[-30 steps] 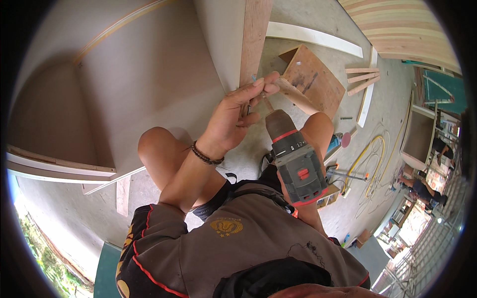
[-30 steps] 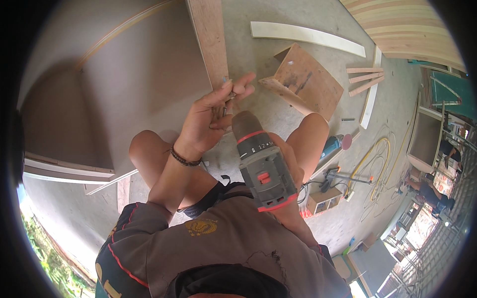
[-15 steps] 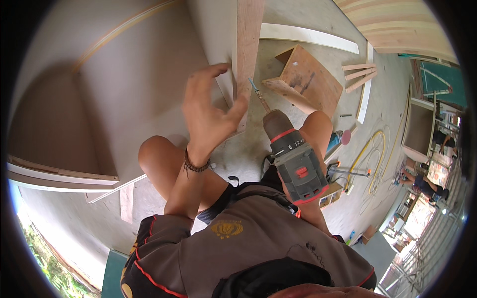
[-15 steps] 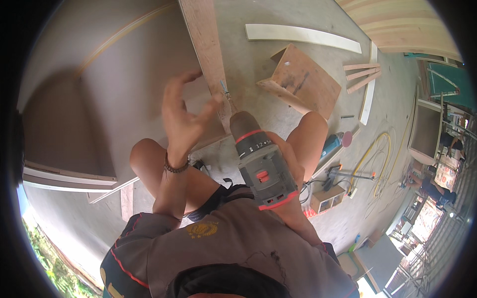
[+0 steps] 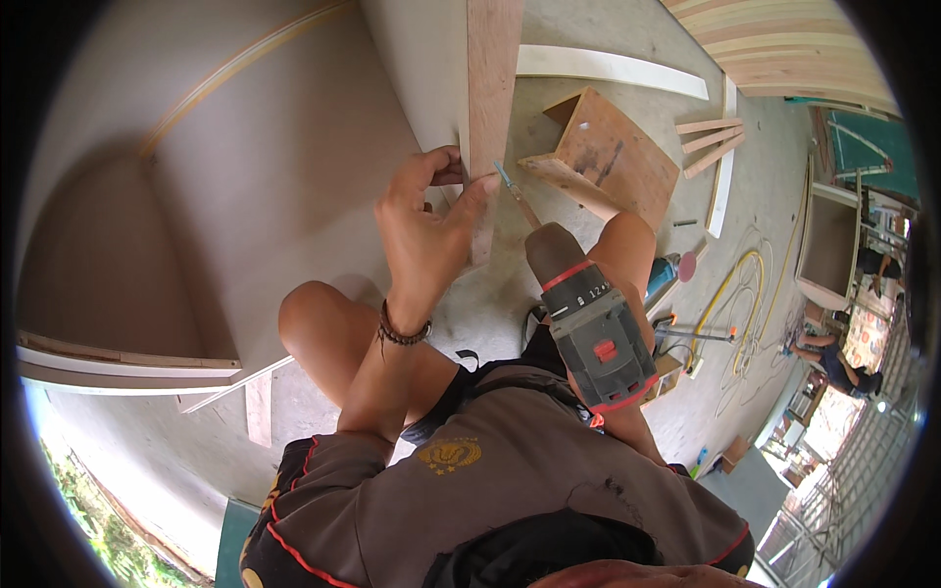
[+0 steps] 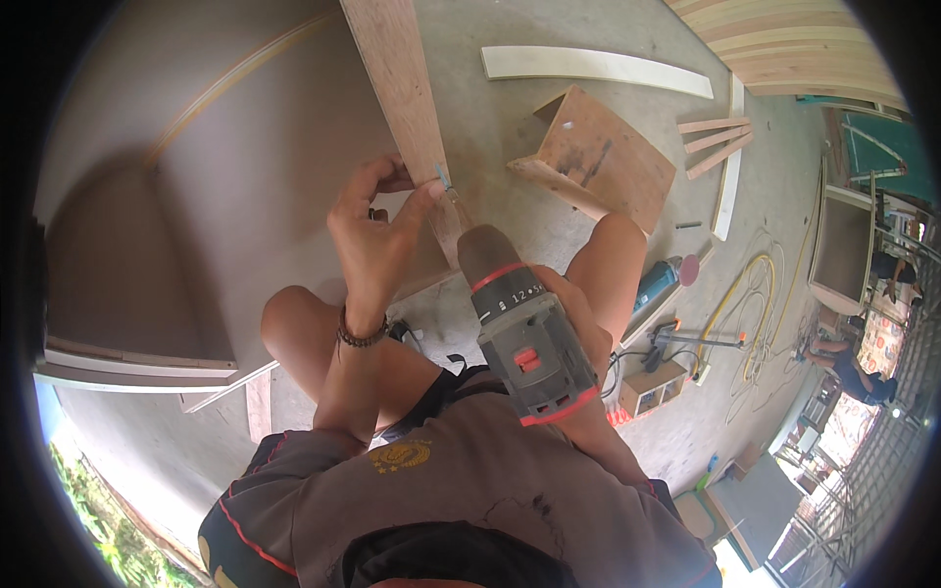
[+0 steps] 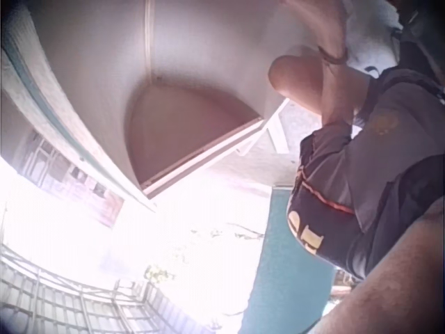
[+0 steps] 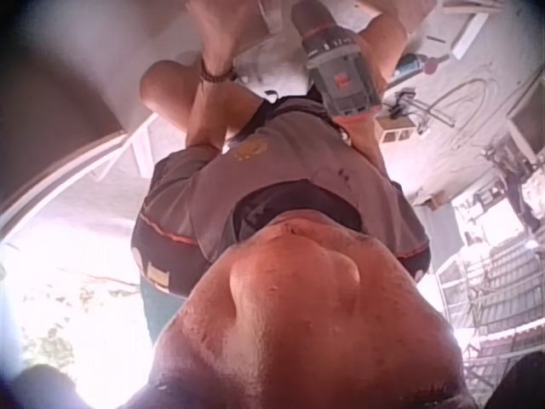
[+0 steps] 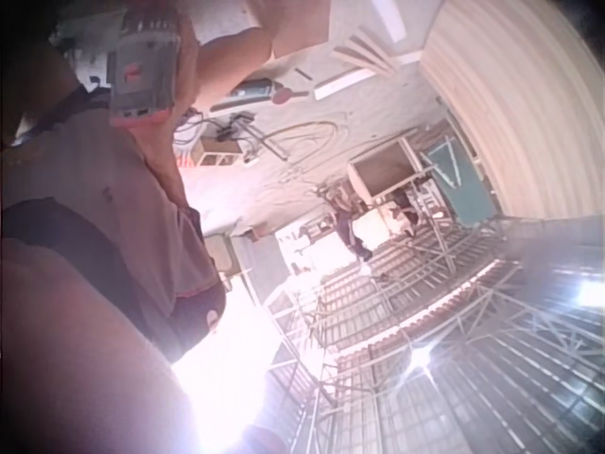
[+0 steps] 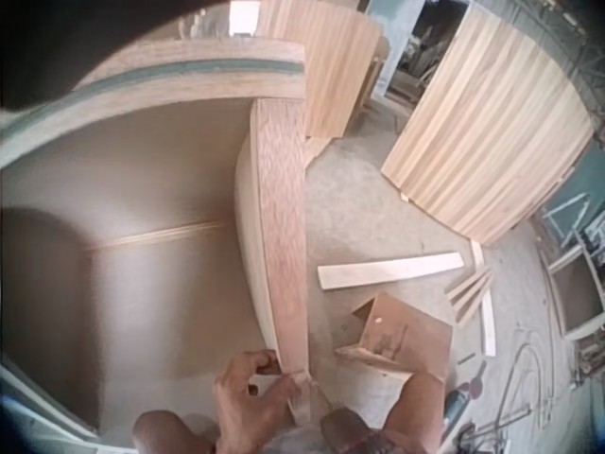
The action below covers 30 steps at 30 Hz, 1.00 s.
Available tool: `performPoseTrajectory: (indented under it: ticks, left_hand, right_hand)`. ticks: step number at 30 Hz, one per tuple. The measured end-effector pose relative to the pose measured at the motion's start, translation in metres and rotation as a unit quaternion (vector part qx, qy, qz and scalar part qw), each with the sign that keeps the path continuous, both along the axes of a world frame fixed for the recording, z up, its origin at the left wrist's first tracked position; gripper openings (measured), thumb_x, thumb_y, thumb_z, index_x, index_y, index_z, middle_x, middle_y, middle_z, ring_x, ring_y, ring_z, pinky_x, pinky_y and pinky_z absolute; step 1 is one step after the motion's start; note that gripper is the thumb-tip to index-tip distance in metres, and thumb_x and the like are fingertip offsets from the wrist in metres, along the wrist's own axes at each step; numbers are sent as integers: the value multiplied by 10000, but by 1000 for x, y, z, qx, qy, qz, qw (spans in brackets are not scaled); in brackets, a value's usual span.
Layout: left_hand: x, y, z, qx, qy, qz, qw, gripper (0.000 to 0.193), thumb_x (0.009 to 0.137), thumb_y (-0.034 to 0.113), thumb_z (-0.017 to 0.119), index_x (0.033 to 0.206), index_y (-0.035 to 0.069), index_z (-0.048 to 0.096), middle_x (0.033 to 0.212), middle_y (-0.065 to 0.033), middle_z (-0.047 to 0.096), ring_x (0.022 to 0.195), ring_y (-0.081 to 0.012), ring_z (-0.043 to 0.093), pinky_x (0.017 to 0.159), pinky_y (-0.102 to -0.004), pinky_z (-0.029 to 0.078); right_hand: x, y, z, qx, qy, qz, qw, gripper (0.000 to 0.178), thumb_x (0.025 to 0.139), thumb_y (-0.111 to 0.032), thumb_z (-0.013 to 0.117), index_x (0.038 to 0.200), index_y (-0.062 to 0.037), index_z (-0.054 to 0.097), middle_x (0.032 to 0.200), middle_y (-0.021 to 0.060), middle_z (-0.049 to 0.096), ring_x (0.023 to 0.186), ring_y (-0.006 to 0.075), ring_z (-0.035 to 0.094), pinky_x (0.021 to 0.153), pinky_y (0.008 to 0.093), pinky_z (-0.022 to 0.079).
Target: The person uses a cordless drill to drive screws into a wooden furniture frame while sitting on the floor. After securing the pieces, they stand up, lift the assembled frame, and place it on top of a stack of similar wooden frames.
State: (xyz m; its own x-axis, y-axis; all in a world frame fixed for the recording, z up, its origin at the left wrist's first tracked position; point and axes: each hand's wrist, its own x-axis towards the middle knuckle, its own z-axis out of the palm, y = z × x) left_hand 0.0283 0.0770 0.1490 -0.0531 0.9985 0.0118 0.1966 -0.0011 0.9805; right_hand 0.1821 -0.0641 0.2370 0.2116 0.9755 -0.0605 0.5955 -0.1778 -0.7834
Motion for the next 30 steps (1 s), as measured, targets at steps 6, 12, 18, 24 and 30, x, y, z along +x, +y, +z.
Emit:
performPoseTrajectory:
  ticks: [6,12,18,24,30]
  left_hand:
    - [1,1,-1,-16,-18,4,1000,338,741,95,879,1010,1,698,991,-82,732,892,-168,730,504,-280,413]
    - [2,1,-3,-25,-28,7,999,346,761,36,862,1069,16,705,996,-30,726,923,-70,689,516,-192,351]
    - [0,2,-4,-17,-18,-2,1000,335,752,42,877,1038,12,705,1043,-33,724,925,-83,699,505,-191,353]
    - [1,2,-10,-4,-29,1,1000,322,758,50,879,1029,16,708,1076,-35,721,925,-89,704,507,-189,371]
    - [2,2,-6,-8,-34,5,999,319,759,46,877,1029,15,710,1081,-38,720,932,-94,704,502,-188,369]
  right_hand:
    - [1,3,1,-43,-30,-16,999,551,809,-121,775,1320,-29,589,1096,86,720,955,174,714,831,283,534]
    - [4,8,3,-73,-42,-24,996,537,808,-128,778,1308,-42,602,1073,68,725,928,163,712,816,283,535]
    - [5,8,-2,-76,-44,-33,996,515,809,-138,779,1293,-66,617,1035,47,731,876,140,707,780,281,535]
    - [6,15,-4,-50,-41,-26,998,507,812,-150,778,1288,-75,622,1012,48,733,847,139,707,751,286,537]
    - [6,15,1,-65,-39,-23,997,517,811,-155,777,1293,-63,616,1010,60,731,852,157,711,755,295,541]
